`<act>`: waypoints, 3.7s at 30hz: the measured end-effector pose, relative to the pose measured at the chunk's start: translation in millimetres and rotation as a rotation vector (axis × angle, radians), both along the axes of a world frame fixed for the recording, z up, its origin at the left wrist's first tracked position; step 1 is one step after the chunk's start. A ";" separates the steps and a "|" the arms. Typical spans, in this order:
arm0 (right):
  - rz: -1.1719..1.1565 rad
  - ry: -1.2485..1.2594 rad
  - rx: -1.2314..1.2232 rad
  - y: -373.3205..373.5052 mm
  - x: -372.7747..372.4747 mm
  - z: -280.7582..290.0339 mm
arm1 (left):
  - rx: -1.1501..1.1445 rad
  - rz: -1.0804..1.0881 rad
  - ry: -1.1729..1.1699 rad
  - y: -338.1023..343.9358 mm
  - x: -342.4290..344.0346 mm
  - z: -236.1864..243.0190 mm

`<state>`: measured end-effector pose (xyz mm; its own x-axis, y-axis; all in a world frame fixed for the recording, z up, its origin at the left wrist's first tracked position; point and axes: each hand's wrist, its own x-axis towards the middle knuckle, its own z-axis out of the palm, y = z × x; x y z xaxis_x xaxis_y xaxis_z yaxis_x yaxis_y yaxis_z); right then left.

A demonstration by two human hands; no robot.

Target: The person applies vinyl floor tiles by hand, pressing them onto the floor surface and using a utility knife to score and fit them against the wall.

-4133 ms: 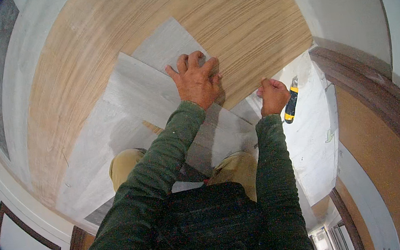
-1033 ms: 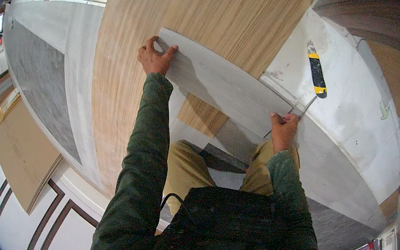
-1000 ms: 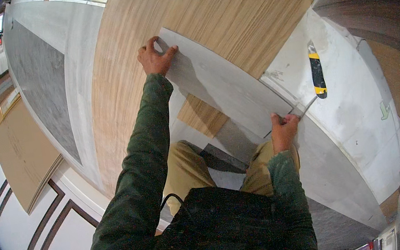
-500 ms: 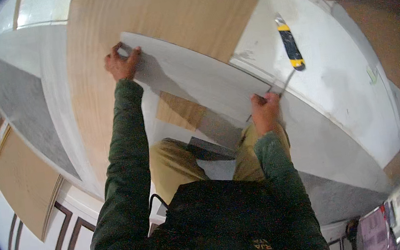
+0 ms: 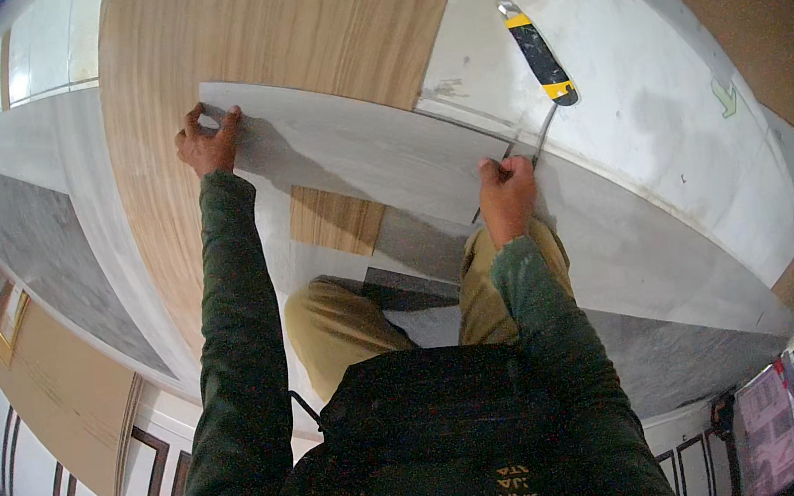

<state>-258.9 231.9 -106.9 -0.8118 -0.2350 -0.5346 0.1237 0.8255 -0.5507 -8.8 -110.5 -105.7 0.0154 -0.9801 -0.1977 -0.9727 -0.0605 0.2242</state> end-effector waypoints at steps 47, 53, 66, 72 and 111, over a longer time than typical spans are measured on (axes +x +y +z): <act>-0.048 0.035 0.012 8.5 -1.9 -25.2 | -0.001 -0.013 -0.005 -2.0 6.8 -3.1; -0.246 -0.163 -0.036 -7.0 -5.8 -1.9 | 0.014 0.015 -0.047 3.3 1.4 -5.1; -0.230 -0.297 0.012 -25.0 -18.2 20.3 | -0.010 0.110 0.081 10.1 -7.9 10.4; -0.268 -0.271 -0.001 -18.9 -17.4 14.7 | -0.018 0.102 0.094 8.8 -9.9 11.8; -0.255 -0.273 -0.012 -12.8 -20.2 10.6 | -0.018 0.125 0.130 2.4 -7.4 9.3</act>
<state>-279.0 219.1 -96.4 -0.6727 -0.0514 -0.7381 0.4683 0.7428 -0.4785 -16.2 -108.1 -96.4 0.1127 -0.9755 -0.1888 -0.9204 -0.1741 0.3501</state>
